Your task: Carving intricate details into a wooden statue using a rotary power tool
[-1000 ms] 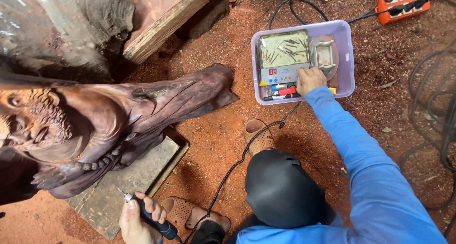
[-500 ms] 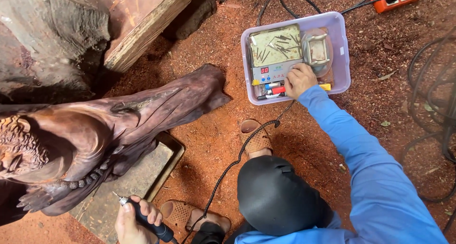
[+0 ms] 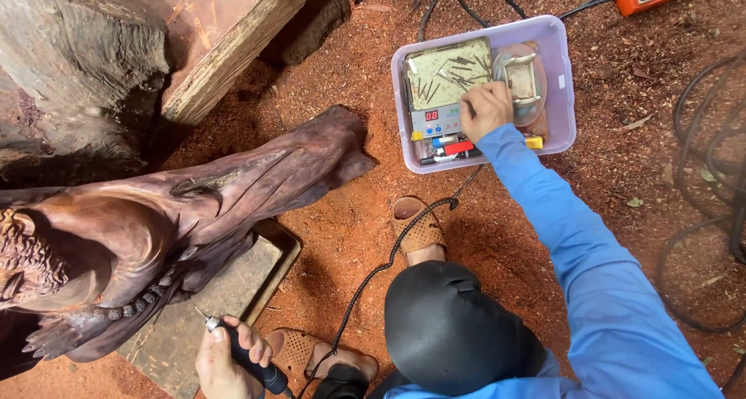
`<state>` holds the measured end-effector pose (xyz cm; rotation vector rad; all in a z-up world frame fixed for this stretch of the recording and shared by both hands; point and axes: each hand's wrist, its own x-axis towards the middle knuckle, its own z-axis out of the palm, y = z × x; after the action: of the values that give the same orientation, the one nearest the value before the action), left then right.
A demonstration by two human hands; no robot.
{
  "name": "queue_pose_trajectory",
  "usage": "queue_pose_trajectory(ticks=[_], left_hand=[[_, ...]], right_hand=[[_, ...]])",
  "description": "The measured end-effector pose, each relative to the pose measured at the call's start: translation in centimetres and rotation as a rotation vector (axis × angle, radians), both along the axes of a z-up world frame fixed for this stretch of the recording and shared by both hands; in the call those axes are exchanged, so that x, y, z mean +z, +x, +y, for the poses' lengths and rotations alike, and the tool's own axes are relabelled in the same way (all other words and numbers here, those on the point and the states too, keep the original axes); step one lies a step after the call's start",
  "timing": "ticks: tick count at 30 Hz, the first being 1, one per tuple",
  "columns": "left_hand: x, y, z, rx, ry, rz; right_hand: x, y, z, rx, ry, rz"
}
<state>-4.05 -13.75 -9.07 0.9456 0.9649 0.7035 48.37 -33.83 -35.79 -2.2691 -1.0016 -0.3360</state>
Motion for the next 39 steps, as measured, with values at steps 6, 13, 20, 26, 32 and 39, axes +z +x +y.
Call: queue_pose_trajectory(ticks=[6, 13, 20, 26, 32, 39], left_hand=[[0.1, 0.3, -0.2, 0.000, 0.044, -0.020], [-0.7, -0.5, 0.0, -0.023, 0.053, 0.009], [-1.1, -0.1, -0.3, 0.029, 0.061, 0.047], [-1.0, 0.0, -0.3, 0.013, 0.042, 0.004], [-1.6, -0.9, -0.1, -0.010, 0.015, -0.006], [-1.4, -0.6, -0.3, 0.006, 0.016, -0.024]], right_hand=[[-0.5, 1.8, 2.2, -0.035, 0.040, 0.013], [-3.1, 3.7, 0.9, -0.187, 0.107, 0.132], [-2.2, 3.8, 0.2, -0.210, 0.080, 0.044], [-0.5, 2.3, 1.5, -0.060, 0.099, 0.032], [-0.6, 1.5, 3.9, -0.066, -0.037, 0.026], [0.4, 1.8, 5.4, -0.044, -0.295, 0.060]])
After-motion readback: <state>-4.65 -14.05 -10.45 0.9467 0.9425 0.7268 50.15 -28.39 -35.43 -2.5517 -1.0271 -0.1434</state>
